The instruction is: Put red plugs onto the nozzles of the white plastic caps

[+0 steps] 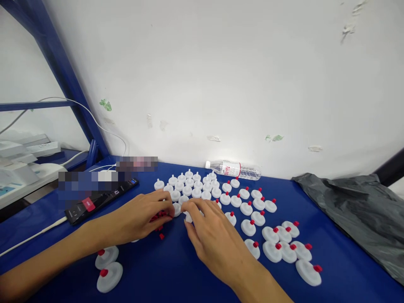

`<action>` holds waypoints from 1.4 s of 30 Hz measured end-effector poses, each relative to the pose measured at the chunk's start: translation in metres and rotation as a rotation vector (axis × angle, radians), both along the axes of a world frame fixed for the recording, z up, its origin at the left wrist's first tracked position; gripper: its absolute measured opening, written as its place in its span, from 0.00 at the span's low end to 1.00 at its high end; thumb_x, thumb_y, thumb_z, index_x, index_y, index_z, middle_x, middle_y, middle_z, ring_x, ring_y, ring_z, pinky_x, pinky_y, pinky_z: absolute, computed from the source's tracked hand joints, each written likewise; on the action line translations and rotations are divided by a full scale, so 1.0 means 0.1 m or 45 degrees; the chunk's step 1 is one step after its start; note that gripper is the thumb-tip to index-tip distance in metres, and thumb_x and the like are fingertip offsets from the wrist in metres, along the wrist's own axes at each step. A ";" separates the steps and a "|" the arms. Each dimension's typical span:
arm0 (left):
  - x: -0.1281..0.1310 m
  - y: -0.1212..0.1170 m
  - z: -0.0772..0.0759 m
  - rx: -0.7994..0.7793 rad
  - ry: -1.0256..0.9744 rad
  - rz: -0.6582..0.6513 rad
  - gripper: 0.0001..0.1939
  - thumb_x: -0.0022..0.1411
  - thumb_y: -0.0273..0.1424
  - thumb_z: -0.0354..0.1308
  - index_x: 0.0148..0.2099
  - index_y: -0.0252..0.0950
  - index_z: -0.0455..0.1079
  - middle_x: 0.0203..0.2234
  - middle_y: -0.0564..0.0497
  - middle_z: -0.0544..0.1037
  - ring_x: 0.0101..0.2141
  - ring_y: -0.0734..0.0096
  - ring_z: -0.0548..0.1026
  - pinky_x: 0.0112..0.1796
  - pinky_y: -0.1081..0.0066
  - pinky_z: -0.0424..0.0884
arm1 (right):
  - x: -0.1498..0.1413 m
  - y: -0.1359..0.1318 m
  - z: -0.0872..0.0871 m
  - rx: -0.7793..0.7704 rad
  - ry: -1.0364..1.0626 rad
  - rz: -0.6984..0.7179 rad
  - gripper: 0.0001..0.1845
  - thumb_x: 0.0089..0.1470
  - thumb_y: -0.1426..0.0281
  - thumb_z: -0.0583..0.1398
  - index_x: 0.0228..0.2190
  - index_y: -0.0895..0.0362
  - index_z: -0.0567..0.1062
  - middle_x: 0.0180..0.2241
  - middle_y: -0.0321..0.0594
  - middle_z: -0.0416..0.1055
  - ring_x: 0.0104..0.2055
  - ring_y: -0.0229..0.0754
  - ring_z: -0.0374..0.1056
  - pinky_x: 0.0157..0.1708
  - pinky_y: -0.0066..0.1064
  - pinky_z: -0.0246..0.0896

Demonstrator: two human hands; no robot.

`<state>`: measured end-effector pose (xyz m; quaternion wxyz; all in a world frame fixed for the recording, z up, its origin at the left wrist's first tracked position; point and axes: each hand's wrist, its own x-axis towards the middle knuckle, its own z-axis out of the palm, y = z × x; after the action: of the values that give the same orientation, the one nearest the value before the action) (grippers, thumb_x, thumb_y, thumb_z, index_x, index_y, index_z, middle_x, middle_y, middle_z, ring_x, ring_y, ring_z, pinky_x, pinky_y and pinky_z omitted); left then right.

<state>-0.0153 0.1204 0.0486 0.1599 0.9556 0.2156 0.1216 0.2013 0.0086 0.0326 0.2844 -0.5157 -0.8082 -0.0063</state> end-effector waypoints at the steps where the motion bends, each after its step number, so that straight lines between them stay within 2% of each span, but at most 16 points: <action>1: 0.00 0.00 0.01 -0.013 -0.042 0.010 0.05 0.68 0.26 0.57 0.44 0.39 0.73 0.39 0.51 0.75 0.39 0.67 0.73 0.36 0.68 0.65 | 0.00 0.00 -0.01 -0.005 0.012 -0.006 0.21 0.64 0.79 0.57 0.55 0.50 0.62 0.50 0.41 0.72 0.51 0.47 0.70 0.49 0.44 0.69; 4: 0.02 -0.01 0.06 -0.061 -0.191 0.045 0.05 0.70 0.28 0.55 0.44 0.39 0.72 0.38 0.53 0.77 0.37 0.70 0.73 0.40 0.68 0.68 | 0.02 0.00 -0.03 -0.004 0.031 -0.015 0.24 0.64 0.78 0.58 0.57 0.50 0.61 0.51 0.41 0.72 0.53 0.47 0.70 0.49 0.42 0.71; 9: 0.06 -0.07 0.15 -0.178 -0.406 0.107 0.10 0.73 0.32 0.53 0.50 0.42 0.75 0.39 0.54 0.80 0.31 0.76 0.73 0.31 0.74 0.68 | 0.01 -0.01 -0.02 0.012 0.019 0.004 0.21 0.65 0.75 0.59 0.56 0.51 0.61 0.50 0.42 0.74 0.51 0.49 0.71 0.48 0.45 0.71; 16: 0.05 -0.10 0.15 -0.332 -0.392 0.122 0.08 0.71 0.33 0.58 0.46 0.44 0.78 0.35 0.59 0.83 0.25 0.79 0.75 0.25 0.77 0.69 | 0.00 -0.03 -0.01 0.091 0.099 0.037 0.18 0.66 0.73 0.58 0.55 0.52 0.61 0.49 0.42 0.75 0.51 0.47 0.72 0.50 0.44 0.70; 21: 0.07 -0.07 0.10 -0.219 -0.387 0.074 0.08 0.72 0.33 0.56 0.47 0.43 0.77 0.35 0.58 0.83 0.24 0.79 0.73 0.26 0.77 0.67 | 0.01 -0.03 0.02 0.106 0.117 0.088 0.16 0.67 0.74 0.57 0.53 0.53 0.61 0.50 0.42 0.74 0.51 0.46 0.71 0.49 0.41 0.70; 24: 0.06 -0.05 0.05 -0.038 -0.339 -0.012 0.10 0.74 0.32 0.53 0.48 0.39 0.76 0.34 0.52 0.81 0.32 0.71 0.72 0.33 0.71 0.66 | 0.01 -0.03 -0.01 0.121 0.102 0.138 0.13 0.67 0.80 0.53 0.49 0.53 0.61 0.49 0.44 0.72 0.51 0.46 0.69 0.48 0.40 0.69; 26: 0.03 -0.05 0.02 0.062 -0.283 -0.087 0.10 0.74 0.29 0.51 0.45 0.38 0.75 0.33 0.50 0.78 0.36 0.67 0.70 0.34 0.68 0.63 | 0.00 -0.04 -0.04 0.130 0.093 0.175 0.15 0.64 0.85 0.50 0.45 0.53 0.61 0.47 0.43 0.71 0.51 0.46 0.68 0.48 0.40 0.68; 28: 0.01 -0.07 0.01 0.117 -0.249 -0.150 0.11 0.73 0.25 0.48 0.44 0.37 0.72 0.33 0.49 0.76 0.35 0.66 0.67 0.33 0.68 0.61 | -0.02 -0.06 -0.07 0.136 0.108 0.191 0.18 0.61 0.88 0.49 0.43 0.53 0.60 0.46 0.43 0.69 0.52 0.46 0.66 0.49 0.40 0.67; 33: 0.02 -0.15 0.06 0.148 -0.311 -0.217 0.11 0.68 0.18 0.45 0.38 0.35 0.66 0.30 0.51 0.72 0.32 0.69 0.63 0.33 0.68 0.60 | -0.07 -0.10 -0.08 0.170 0.128 0.197 0.18 0.58 0.89 0.48 0.41 0.54 0.60 0.47 0.44 0.68 0.47 0.45 0.65 0.45 0.39 0.68; 38: 0.05 -0.21 0.10 0.133 -0.356 -0.228 0.12 0.64 0.17 0.44 0.33 0.35 0.63 0.27 0.52 0.70 0.30 0.70 0.63 0.30 0.68 0.59 | -0.14 -0.09 -0.05 0.419 -0.037 0.172 0.15 0.61 0.88 0.48 0.37 0.55 0.61 0.42 0.46 0.71 0.46 0.47 0.68 0.45 0.40 0.70; 40: 0.04 -0.22 0.09 0.121 -0.347 -0.203 0.12 0.65 0.18 0.44 0.34 0.35 0.64 0.27 0.52 0.70 0.30 0.70 0.64 0.30 0.68 0.60 | -0.16 -0.09 -0.02 0.463 -0.087 0.157 0.15 0.61 0.87 0.48 0.37 0.55 0.62 0.42 0.47 0.72 0.45 0.47 0.68 0.46 0.41 0.71; 42: 0.04 -0.20 0.07 0.106 -0.324 -0.163 0.13 0.69 0.21 0.44 0.36 0.35 0.67 0.28 0.51 0.72 0.31 0.70 0.66 0.31 0.68 0.62 | -0.15 -0.08 0.01 0.403 -0.102 0.155 0.14 0.61 0.86 0.49 0.39 0.56 0.64 0.45 0.48 0.72 0.46 0.47 0.68 0.46 0.42 0.71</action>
<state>-0.0115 0.1003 0.0553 0.1535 0.9500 0.1269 0.2403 0.1867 0.0003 0.0333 0.3294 -0.4139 -0.8375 -0.1368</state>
